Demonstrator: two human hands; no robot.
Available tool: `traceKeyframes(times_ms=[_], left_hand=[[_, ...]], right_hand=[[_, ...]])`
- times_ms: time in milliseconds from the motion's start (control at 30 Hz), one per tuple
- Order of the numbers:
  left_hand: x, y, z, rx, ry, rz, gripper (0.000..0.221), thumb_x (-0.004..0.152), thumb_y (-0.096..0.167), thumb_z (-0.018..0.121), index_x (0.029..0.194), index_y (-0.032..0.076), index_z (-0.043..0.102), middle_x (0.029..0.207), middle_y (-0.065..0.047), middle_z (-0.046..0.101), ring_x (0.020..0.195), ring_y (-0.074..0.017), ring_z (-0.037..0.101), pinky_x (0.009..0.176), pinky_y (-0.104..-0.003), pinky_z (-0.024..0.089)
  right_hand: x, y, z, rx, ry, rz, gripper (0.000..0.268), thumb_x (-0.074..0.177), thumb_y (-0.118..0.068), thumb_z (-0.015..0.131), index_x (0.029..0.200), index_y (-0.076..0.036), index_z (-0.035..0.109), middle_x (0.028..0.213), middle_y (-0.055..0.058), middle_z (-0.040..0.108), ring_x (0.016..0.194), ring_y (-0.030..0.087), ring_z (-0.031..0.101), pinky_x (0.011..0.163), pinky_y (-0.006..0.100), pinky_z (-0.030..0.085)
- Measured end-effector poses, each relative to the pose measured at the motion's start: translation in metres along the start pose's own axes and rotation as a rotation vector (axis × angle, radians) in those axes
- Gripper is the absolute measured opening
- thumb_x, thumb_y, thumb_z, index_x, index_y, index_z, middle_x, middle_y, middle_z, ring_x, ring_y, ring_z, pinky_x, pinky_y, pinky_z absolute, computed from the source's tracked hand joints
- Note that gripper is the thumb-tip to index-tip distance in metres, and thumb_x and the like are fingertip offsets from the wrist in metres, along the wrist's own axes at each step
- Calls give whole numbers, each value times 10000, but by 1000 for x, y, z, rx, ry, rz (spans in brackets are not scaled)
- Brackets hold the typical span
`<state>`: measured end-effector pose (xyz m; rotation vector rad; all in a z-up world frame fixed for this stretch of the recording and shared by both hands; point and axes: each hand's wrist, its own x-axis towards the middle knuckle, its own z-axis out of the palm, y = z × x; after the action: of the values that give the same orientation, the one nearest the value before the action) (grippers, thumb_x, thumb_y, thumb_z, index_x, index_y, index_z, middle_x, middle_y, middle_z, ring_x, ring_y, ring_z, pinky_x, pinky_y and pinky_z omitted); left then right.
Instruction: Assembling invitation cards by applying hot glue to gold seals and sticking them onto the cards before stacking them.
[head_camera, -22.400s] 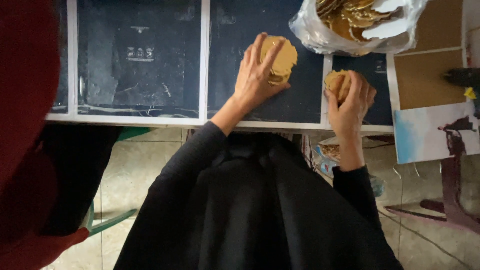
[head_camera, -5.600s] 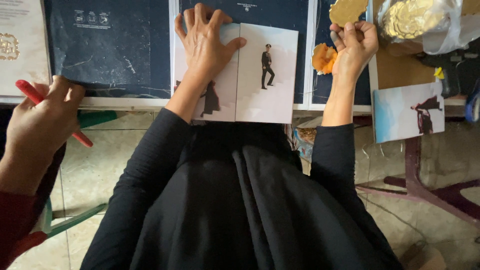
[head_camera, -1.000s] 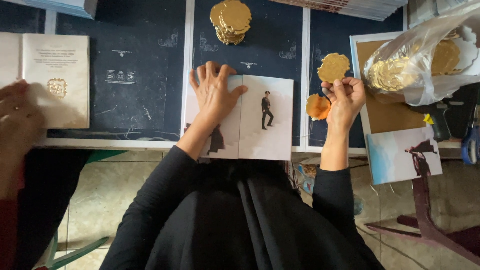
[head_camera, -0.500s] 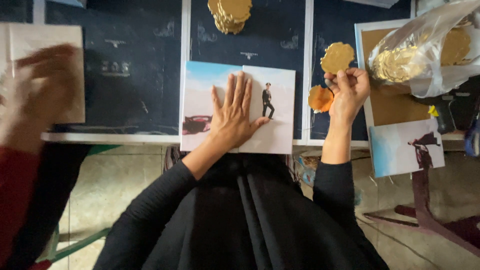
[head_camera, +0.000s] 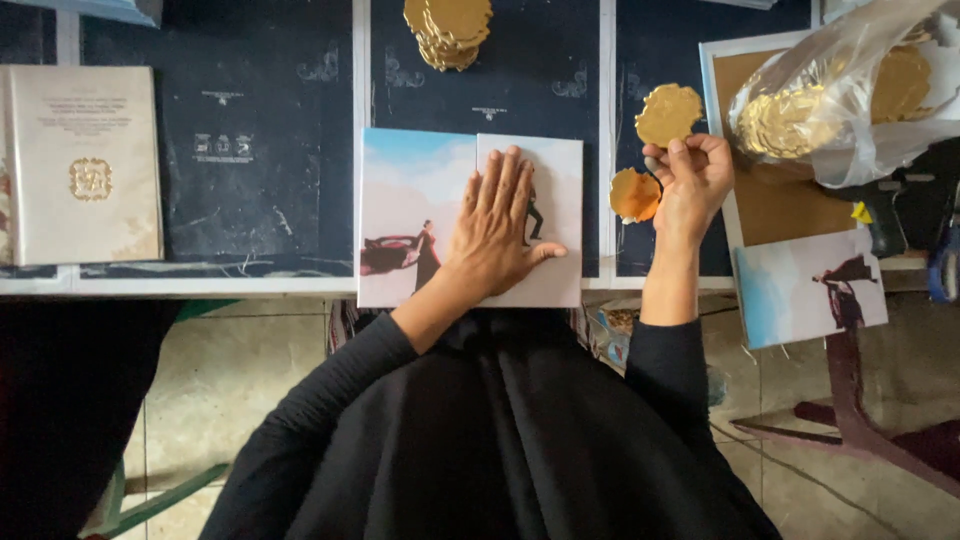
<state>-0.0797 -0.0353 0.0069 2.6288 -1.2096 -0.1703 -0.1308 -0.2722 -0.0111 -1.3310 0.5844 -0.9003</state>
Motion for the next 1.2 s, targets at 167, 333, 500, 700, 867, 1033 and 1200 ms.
traceKeyframes(times_ms=[167, 333, 500, 700, 867, 1033, 1200], left_hand=[[-2, -2, 1, -56, -63, -10, 1079, 748, 808, 343, 1481, 39, 153, 1550, -155, 25, 1433, -329, 25, 1163, -465, 85], [-7, -4, -9, -37, -174, 26, 1016, 791, 722, 471, 1496, 85, 112, 1554, -128, -13, 1429, -329, -15, 1152, -491, 61], [-35, -13, 4, 62, -10, 78, 898, 857, 730, 361, 1507, 155, 131, 1559, -76, 27, 1431, -294, -1, 1124, -540, 109], [-46, -15, 8, 157, 115, 94, 858, 879, 749, 309, 1504, 178, 168, 1555, -58, 76, 1433, -255, 51, 1121, -525, 159], [-46, -15, 7, 164, 94, 84, 861, 872, 757, 307, 1504, 192, 156, 1555, -46, 63, 1433, -246, 46, 1120, -521, 153], [-48, -15, 9, 172, 134, 94, 866, 883, 754, 349, 1506, 180, 172, 1555, -47, 73, 1434, -240, 39, 1125, -525, 170], [-46, -16, 9, 161, 118, 90, 867, 876, 761, 355, 1503, 186, 183, 1553, -45, 87, 1431, -242, 59, 1115, -529, 183]], right_hand=[[2, 12, -7, 18, 23, 27, 118, 901, 11, 555, 935, -87, 498, 852, 55, 510, 733, 293, 730, 687, 338, 648], [8, 24, -14, 79, 28, 22, 131, 879, 26, 569, 926, -82, 512, 842, 66, 501, 714, 325, 726, 659, 358, 651], [1, 9, -8, 34, -8, -11, 112, 869, -3, 600, 897, -71, 517, 799, 98, 590, 681, 263, 720, 610, 302, 601], [-3, 3, -4, -153, -26, -129, 75, 894, -5, 565, 927, -61, 527, 758, 87, 636, 607, 176, 677, 535, 225, 521], [0, 1, -5, -501, -18, -551, 130, 858, -15, 533, 918, -30, 647, 868, 66, 650, 772, 168, 594, 693, 281, 497], [0, -11, 2, -643, -179, -727, 176, 880, 18, 519, 909, -6, 691, 862, 104, 620, 798, 238, 604, 699, 356, 473], [11, -18, 7, -629, -426, -644, 106, 875, 67, 622, 954, 27, 680, 865, 112, 648, 785, 200, 607, 686, 311, 483]])
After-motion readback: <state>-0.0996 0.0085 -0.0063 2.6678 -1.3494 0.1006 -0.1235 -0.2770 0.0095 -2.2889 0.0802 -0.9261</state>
